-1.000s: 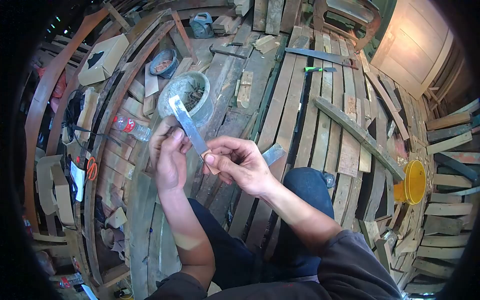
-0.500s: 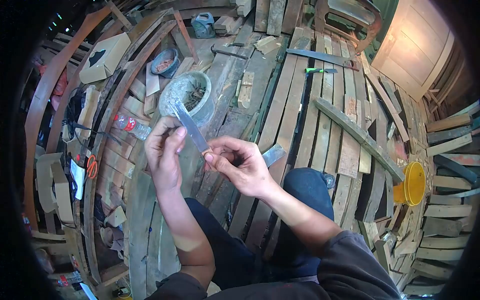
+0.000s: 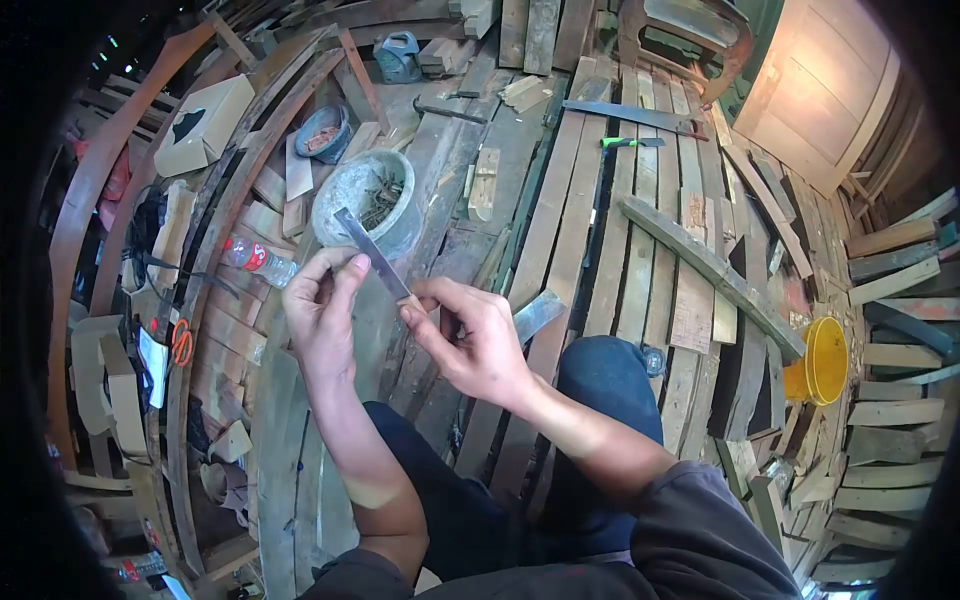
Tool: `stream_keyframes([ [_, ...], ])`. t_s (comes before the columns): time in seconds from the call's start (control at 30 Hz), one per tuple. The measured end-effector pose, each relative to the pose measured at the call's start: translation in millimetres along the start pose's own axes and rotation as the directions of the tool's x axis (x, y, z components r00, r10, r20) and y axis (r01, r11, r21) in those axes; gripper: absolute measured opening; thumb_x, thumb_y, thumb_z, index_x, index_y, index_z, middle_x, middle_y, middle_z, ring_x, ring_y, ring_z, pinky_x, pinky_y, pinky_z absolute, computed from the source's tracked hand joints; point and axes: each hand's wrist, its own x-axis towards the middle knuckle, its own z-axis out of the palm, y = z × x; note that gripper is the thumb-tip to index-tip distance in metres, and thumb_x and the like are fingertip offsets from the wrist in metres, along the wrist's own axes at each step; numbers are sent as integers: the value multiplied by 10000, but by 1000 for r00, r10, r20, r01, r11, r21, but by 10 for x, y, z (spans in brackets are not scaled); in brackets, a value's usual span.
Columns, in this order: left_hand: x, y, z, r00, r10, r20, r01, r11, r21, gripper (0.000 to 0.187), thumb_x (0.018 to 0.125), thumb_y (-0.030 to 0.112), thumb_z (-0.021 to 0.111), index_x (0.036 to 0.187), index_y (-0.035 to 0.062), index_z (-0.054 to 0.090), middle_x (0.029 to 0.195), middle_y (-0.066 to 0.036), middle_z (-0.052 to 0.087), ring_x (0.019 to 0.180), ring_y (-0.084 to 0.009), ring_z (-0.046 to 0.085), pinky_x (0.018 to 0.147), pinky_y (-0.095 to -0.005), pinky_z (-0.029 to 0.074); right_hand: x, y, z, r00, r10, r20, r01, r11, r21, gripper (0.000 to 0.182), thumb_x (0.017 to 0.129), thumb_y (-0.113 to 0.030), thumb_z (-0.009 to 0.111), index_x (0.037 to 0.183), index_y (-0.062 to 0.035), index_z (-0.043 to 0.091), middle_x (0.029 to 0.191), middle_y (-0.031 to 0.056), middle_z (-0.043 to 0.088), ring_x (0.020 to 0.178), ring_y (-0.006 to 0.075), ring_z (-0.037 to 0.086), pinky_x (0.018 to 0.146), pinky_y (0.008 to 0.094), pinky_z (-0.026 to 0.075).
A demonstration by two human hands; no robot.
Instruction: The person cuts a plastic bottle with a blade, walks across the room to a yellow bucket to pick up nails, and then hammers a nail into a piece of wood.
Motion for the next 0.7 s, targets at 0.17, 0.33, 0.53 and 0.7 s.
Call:
stream_keyframes([
  [0.17,25,-21,-26,999,-32,10,32,999,-15,65,875,34,694,868,-23,663,731,60,570,655,0,467,613,-167,368,17,-20,-9,1000,-12,-9,12,998,-66,143,877,-97,673,968,3,630,718,89,595,504,155,523,480,286,413],
  [0.33,60,-79,-17,995,-100,-23,101,995,21,84,877,55,696,898,-25,684,762,46,593,705,-9,494,664,-170,382,38,29,-13,1000,12,5,-11,997,-81,139,887,-108,659,970,-2,622,717,90,608,513,154,543,482,289,420],
  [0.53,196,-337,-134,992,-114,-47,116,992,54,118,887,139,684,907,24,700,741,79,535,659,9,423,591,-162,301,96,275,-26,959,278,58,-284,940,190,116,914,-111,641,949,-2,624,692,25,629,559,64,538,486,251,406],
  [0.7,296,-684,-207,968,-240,-76,242,970,17,121,905,209,661,909,89,679,697,105,466,603,16,395,509,-160,268,195,511,-132,860,471,197,-495,675,546,109,937,-72,558,990,-19,637,720,16,629,496,44,486,451,221,408],
])
